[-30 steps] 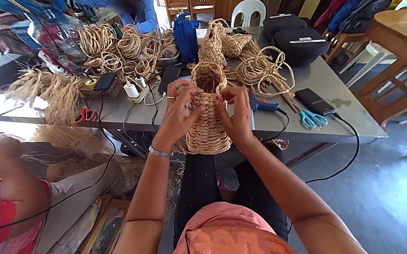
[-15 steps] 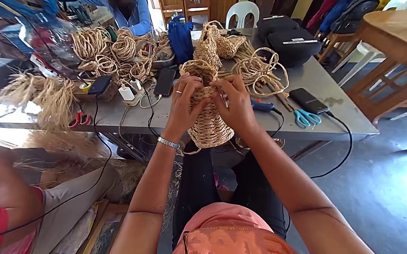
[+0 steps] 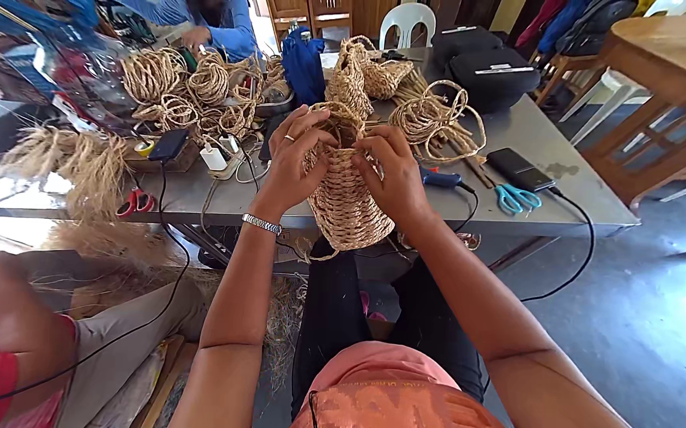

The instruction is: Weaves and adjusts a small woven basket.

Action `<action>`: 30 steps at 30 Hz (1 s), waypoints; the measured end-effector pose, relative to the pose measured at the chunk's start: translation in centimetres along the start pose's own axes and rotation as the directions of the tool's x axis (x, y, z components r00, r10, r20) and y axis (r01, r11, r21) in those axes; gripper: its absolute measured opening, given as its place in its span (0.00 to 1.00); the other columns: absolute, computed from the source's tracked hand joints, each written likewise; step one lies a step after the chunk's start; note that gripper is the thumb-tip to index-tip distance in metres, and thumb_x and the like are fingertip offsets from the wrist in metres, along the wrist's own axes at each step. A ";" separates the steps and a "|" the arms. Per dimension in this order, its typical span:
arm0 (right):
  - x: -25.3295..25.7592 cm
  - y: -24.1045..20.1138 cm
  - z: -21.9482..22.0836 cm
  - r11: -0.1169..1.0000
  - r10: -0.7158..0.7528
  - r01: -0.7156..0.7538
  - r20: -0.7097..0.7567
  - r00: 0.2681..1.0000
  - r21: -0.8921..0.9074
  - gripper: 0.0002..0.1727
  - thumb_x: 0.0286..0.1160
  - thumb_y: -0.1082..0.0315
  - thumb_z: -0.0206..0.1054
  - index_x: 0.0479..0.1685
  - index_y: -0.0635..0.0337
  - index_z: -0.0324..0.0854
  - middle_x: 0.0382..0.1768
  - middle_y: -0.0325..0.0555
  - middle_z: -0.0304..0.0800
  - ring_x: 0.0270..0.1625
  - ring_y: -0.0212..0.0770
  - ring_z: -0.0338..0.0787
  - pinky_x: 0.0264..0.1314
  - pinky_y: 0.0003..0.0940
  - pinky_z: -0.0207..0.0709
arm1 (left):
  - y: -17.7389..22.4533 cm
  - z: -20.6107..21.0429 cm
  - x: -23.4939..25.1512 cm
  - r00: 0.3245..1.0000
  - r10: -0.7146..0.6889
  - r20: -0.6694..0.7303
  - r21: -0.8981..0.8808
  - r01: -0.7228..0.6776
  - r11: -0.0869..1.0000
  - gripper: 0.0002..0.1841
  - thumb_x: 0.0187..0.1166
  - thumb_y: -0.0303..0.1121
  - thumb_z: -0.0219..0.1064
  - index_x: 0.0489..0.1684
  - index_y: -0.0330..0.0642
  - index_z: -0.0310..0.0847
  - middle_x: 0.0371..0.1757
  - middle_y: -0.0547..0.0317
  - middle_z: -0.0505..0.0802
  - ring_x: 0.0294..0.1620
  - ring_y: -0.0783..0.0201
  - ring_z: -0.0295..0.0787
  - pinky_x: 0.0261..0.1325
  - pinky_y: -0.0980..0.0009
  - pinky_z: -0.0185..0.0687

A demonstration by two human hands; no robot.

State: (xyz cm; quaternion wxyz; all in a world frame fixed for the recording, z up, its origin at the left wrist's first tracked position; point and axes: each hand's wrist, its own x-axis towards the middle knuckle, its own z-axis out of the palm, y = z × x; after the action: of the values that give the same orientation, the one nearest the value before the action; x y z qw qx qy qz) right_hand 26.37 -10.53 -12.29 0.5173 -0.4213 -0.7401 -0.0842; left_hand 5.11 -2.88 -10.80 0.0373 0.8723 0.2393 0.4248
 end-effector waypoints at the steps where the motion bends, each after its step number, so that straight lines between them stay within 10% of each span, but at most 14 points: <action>1: 0.2 0.2 0.1 1.000 -0.003 0.003 0.003 1.000 -0.005 0.14 0.87 0.62 0.63 0.57 0.62 0.88 0.60 0.57 0.85 0.64 0.50 0.85 0.69 0.41 0.80 | -0.1 0.0 -0.1 1.000 -0.005 0.013 0.006 0.004 1.000 0.16 0.79 0.39 0.62 0.59 0.50 0.88 0.81 0.57 0.80 0.92 0.50 0.56 0.91 0.39 0.41; 11: 1.3 0.0 0.6 1.000 0.000 0.000 -0.012 1.000 -0.008 0.14 0.84 0.74 0.57 0.58 0.63 0.88 0.66 0.57 0.85 0.73 0.57 0.81 0.78 0.50 0.73 | 1.2 0.2 0.0 0.997 -0.065 0.044 0.053 0.063 0.997 0.14 0.83 0.34 0.64 0.63 0.44 0.84 0.77 0.50 0.81 0.87 0.48 0.65 0.87 0.42 0.57; 22: -0.4 -0.7 3.1 0.999 -0.024 0.027 -0.161 0.987 0.019 0.16 0.75 0.82 0.57 0.51 0.63 0.89 0.57 0.54 0.89 0.76 0.57 0.79 0.82 0.47 0.70 | 0.7 9.0 -2.1 0.905 -0.088 -0.417 -0.154 0.025 0.988 0.19 0.87 0.33 0.39 0.59 0.42 0.76 0.92 0.52 0.65 0.97 0.50 0.41 0.95 0.47 0.38; 30: -0.7 -0.4 4.2 0.999 -0.017 0.023 -0.219 0.976 0.023 0.16 0.77 0.82 0.55 0.53 0.63 0.87 0.60 0.54 0.89 0.79 0.57 0.76 0.85 0.48 0.67 | 0.6 9.0 -2.0 0.909 -0.083 -0.409 -0.145 0.025 0.989 0.19 0.86 0.32 0.37 0.58 0.40 0.75 0.92 0.50 0.64 0.97 0.49 0.41 0.96 0.49 0.38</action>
State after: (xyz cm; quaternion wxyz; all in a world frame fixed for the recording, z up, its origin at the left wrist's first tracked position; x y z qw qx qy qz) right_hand 23.28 -8.80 -14.69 0.6001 -0.3954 -0.6839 -0.1260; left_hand 11.19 -3.07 -17.81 0.0572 0.7510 0.2361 0.6140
